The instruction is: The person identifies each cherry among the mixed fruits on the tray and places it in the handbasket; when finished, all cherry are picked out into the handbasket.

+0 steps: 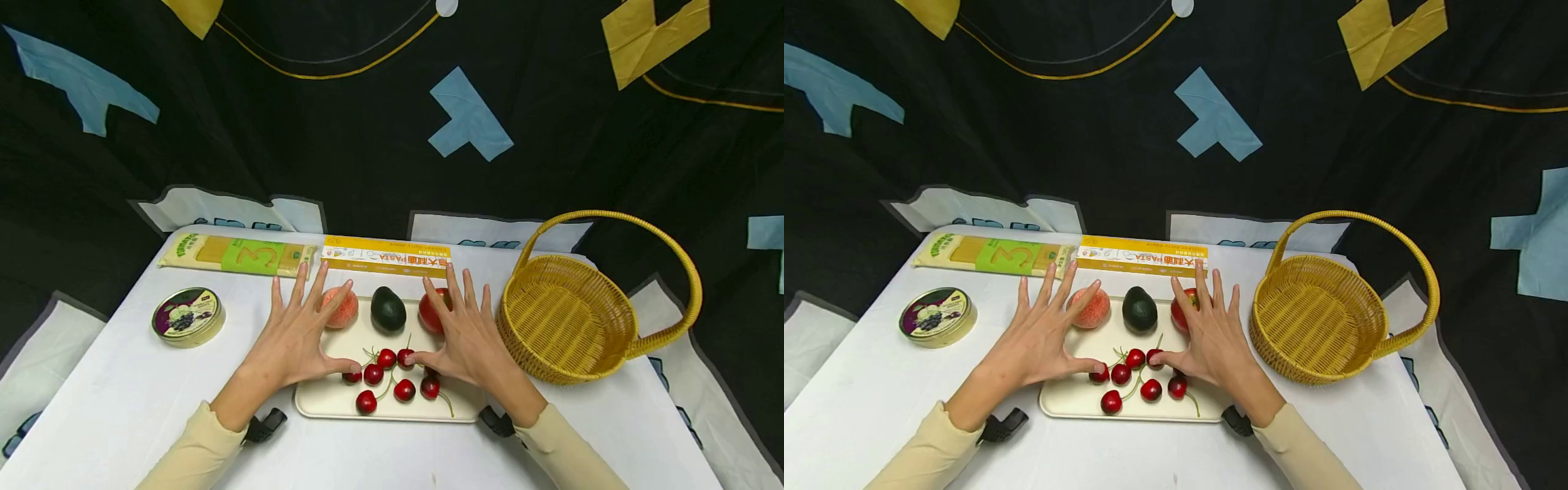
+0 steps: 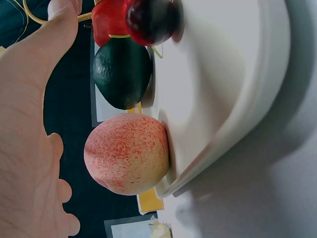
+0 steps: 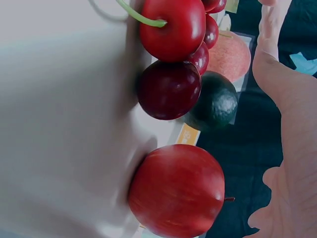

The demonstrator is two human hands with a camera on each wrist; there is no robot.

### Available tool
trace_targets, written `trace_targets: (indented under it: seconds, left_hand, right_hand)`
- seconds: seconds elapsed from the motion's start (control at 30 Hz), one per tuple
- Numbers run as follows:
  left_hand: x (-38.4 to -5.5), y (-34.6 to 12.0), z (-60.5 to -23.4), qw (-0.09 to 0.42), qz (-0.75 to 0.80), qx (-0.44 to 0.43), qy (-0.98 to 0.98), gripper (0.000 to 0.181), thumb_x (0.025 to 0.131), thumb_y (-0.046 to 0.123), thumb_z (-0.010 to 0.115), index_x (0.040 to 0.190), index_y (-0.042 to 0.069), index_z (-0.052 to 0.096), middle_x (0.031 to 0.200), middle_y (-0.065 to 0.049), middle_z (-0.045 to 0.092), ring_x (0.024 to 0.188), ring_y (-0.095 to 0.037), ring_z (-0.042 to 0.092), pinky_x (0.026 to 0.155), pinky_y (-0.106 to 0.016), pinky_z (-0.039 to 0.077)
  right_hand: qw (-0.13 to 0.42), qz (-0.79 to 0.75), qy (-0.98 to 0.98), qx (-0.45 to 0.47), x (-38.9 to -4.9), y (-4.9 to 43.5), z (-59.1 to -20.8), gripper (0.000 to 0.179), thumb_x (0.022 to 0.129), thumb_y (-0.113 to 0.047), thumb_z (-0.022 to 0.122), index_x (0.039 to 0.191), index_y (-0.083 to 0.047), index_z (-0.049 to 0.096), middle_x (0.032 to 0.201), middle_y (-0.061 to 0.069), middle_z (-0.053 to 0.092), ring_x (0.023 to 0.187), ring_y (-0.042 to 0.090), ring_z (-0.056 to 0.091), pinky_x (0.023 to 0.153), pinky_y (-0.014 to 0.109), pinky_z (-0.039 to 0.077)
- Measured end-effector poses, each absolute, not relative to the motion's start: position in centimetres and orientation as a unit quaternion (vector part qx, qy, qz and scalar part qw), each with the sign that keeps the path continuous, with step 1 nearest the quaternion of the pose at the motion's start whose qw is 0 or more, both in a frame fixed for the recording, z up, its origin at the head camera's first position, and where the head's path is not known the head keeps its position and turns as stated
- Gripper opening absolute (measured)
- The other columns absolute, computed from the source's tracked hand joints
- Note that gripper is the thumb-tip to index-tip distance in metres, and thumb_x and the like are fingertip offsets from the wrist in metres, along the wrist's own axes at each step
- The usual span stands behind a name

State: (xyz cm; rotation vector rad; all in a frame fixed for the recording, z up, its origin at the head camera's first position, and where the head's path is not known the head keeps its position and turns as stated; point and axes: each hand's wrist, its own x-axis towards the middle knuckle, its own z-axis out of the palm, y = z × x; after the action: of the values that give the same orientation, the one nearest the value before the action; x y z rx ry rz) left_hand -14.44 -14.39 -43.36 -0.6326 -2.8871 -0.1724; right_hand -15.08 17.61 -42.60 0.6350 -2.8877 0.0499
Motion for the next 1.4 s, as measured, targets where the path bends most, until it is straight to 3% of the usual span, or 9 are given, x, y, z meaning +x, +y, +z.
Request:
trace_targets:
  seconds: [0.23, 0.37, 0.57, 0.67, 0.77, 0.87, 0.93, 1.17, 1.4]
  left_hand:
    - [-14.2, -14.6, -43.5, 0.077, -0.059, -0.21, -0.973, 0.134, 0.069, 0.098, 0.065, 0.173, 0.028, 0.021, 0.181, -0.016, -0.008, 0.164, -0.046, -0.016, 0.124, -0.081, -0.003]
    - [-13.8, -14.9, -43.2, 0.088, -0.075, -0.212, -0.97, 0.133, 0.07, 0.096, 0.068, 0.173, 0.028, 0.021, 0.181, -0.014, -0.011, 0.164, -0.044, -0.018, 0.124, -0.08, -0.003]
    - [-12.6, -15.9, -42.5, 0.11, -0.11, -0.218, -0.963, 0.129, 0.072, 0.091, 0.073, 0.173, 0.028, 0.023, 0.181, -0.008, -0.011, 0.166, -0.042, -0.009, 0.126, -0.078, 0.0]
    - [-12.0, -16.8, -42.4, 0.128, -0.12, -0.231, -0.957, 0.124, 0.075, 0.087, 0.075, 0.172, 0.028, 0.027, 0.182, -0.006, -0.004, 0.166, -0.041, 0.007, 0.129, -0.072, 0.011]
    - [-11.3, -17.7, -42.7, 0.155, -0.13, -0.257, -0.945, 0.117, 0.077, 0.083, 0.076, 0.169, 0.024, 0.036, 0.181, -0.008, 0.015, 0.162, -0.039, 0.03, 0.129, -0.065, 0.025]
    - [-10.7, -18.6, -43.2, 0.177, -0.145, -0.281, -0.932, 0.107, 0.079, 0.08, 0.078, 0.163, 0.019, 0.049, 0.176, -0.008, 0.033, 0.148, -0.04, 0.052, 0.121, -0.061, 0.041]
    - [-10.4, -19.0, -43.6, 0.177, -0.16, -0.289, -0.927, 0.102, 0.079, 0.077, 0.081, 0.159, 0.019, 0.054, 0.173, -0.007, 0.039, 0.141, -0.041, 0.059, 0.115, -0.062, 0.048]
    - [-9.9, -20.0, -44.8, 0.133, -0.186, -0.297, -0.927, 0.091, 0.078, 0.067, 0.088, 0.154, 0.027, 0.06, 0.162, -0.01, 0.053, 0.133, -0.038, 0.064, 0.1, -0.062, 0.058]
    - [-9.8, -20.2, -45.8, 0.08, -0.179, -0.298, -0.934, 0.077, 0.084, 0.062, 0.085, 0.148, 0.027, 0.064, 0.157, -0.012, 0.057, 0.135, -0.037, 0.063, 0.104, -0.06, 0.057]
  right_hand:
    - [0.087, 0.027, -0.972, 0.219, -14.7, 17.7, -42.6, 0.131, 0.076, -0.09, 0.069, 0.174, -0.025, 0.012, 0.18, 0.02, -0.004, 0.163, 0.053, 0.008, 0.125, 0.078, 0.016]
    - [0.101, 0.032, -0.968, 0.226, -14.6, 17.9, -42.2, 0.13, 0.075, -0.089, 0.07, 0.174, -0.027, 0.013, 0.18, 0.02, -0.001, 0.163, 0.052, 0.012, 0.126, 0.075, 0.016]
    - [0.116, 0.066, -0.96, 0.244, -13.8, 19.0, -41.0, 0.121, 0.079, -0.081, 0.076, 0.173, -0.028, 0.022, 0.181, 0.016, 0.005, 0.164, 0.046, 0.014, 0.128, 0.071, 0.019]
    - [0.127, 0.093, -0.952, 0.263, -13.1, 19.7, -40.5, 0.111, 0.082, -0.073, 0.081, 0.17, -0.027, 0.033, 0.18, 0.013, 0.015, 0.163, 0.041, 0.023, 0.126, 0.068, 0.03]
    - [0.138, 0.115, -0.94, 0.291, -12.4, 20.5, -40.5, 0.096, 0.085, -0.062, 0.086, 0.164, -0.024, 0.046, 0.174, 0.012, 0.035, 0.152, 0.039, 0.045, 0.115, 0.064, 0.047]
    - [0.14, 0.133, -0.927, 0.322, -11.8, 21.1, -40.8, 0.08, 0.088, -0.049, 0.089, 0.156, -0.023, 0.057, 0.161, 0.012, 0.052, 0.134, 0.037, 0.063, 0.102, 0.058, 0.059]
    - [0.131, 0.143, -0.922, 0.335, -11.6, 21.4, -41.2, 0.072, 0.089, -0.041, 0.089, 0.153, -0.023, 0.061, 0.154, 0.01, 0.058, 0.127, 0.034, 0.067, 0.098, 0.054, 0.062]
    - [0.072, 0.149, -0.92, 0.356, -11.5, 21.6, -42.9, 0.052, 0.091, -0.03, 0.089, 0.14, -0.024, 0.072, 0.142, 0.004, 0.066, 0.118, 0.02, 0.071, 0.095, 0.041, 0.063]
    - [0.027, 0.138, -0.915, 0.378, -11.9, 21.6, -43.6, 0.037, 0.096, -0.02, 0.083, 0.133, -0.023, 0.075, 0.136, 0.002, 0.068, 0.109, 0.016, 0.073, 0.085, 0.035, 0.065]
